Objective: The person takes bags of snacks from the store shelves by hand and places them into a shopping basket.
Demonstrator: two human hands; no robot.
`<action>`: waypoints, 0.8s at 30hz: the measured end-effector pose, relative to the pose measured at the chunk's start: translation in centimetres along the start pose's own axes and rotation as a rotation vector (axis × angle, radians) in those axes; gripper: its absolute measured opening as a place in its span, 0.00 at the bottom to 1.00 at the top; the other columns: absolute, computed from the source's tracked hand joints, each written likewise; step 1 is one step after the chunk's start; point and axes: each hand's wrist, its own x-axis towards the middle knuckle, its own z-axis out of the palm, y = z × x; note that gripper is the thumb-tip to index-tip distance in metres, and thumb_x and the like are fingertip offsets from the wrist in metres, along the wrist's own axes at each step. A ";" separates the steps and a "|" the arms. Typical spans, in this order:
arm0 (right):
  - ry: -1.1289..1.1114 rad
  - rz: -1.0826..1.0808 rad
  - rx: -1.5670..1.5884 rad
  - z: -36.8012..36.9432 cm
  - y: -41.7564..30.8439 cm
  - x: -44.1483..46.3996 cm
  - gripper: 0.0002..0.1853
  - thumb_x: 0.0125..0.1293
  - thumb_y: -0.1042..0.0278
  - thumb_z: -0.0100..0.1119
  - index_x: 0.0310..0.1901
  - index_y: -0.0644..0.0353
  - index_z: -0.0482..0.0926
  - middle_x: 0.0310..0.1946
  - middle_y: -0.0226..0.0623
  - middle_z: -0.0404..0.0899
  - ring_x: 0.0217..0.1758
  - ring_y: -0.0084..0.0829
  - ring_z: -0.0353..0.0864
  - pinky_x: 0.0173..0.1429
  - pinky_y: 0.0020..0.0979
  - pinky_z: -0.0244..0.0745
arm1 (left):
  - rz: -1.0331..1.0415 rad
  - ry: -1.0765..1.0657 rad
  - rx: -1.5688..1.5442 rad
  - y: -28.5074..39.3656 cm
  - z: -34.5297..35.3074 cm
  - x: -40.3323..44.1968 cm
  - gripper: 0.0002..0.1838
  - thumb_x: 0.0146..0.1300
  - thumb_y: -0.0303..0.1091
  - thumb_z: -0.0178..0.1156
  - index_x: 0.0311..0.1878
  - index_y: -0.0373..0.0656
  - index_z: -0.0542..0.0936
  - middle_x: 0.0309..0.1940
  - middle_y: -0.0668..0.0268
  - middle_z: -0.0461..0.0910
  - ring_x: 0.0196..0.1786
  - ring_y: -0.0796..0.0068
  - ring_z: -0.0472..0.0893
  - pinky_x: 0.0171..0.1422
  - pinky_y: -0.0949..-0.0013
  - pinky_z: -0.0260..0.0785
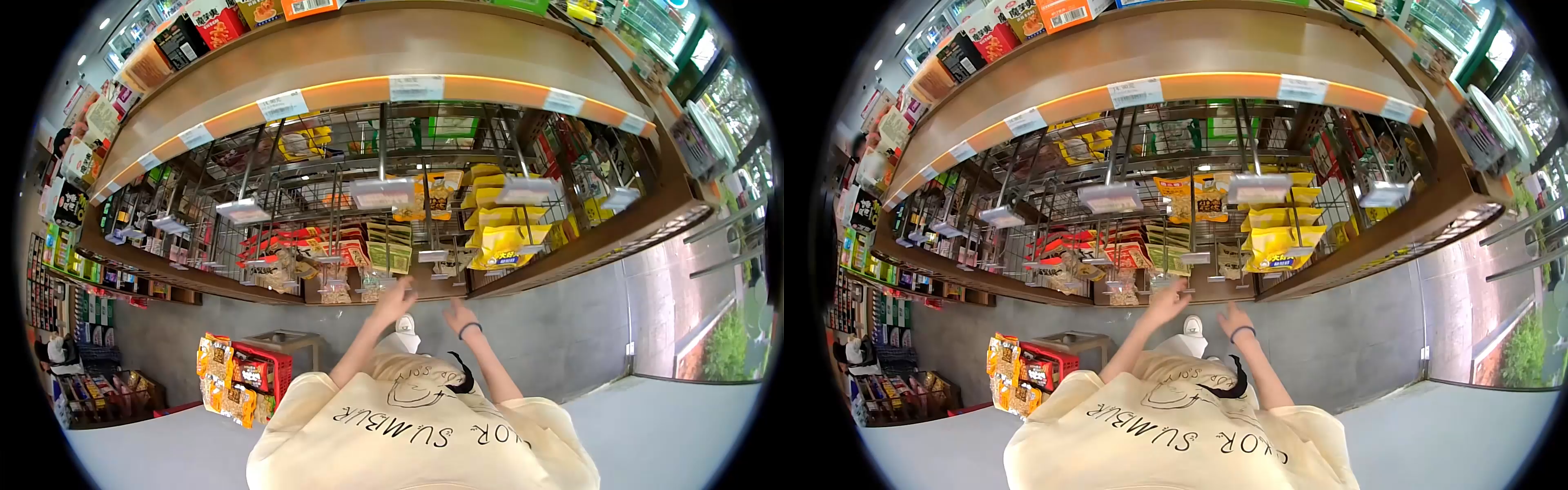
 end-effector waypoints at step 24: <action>0.660 -0.350 0.259 -6.7 -8.7 16.6 0.25 0.52 0.64 0.55 0.50 0.66 0.60 0.43 0.46 0.66 0.46 0.39 0.66 0.49 0.33 0.61 | -0.170 0.375 -0.983 -1.1 -4.9 13.2 0.30 0.60 0.52 0.36 0.54 0.33 0.59 0.55 0.57 0.58 0.59 0.68 0.56 0.61 0.72 0.42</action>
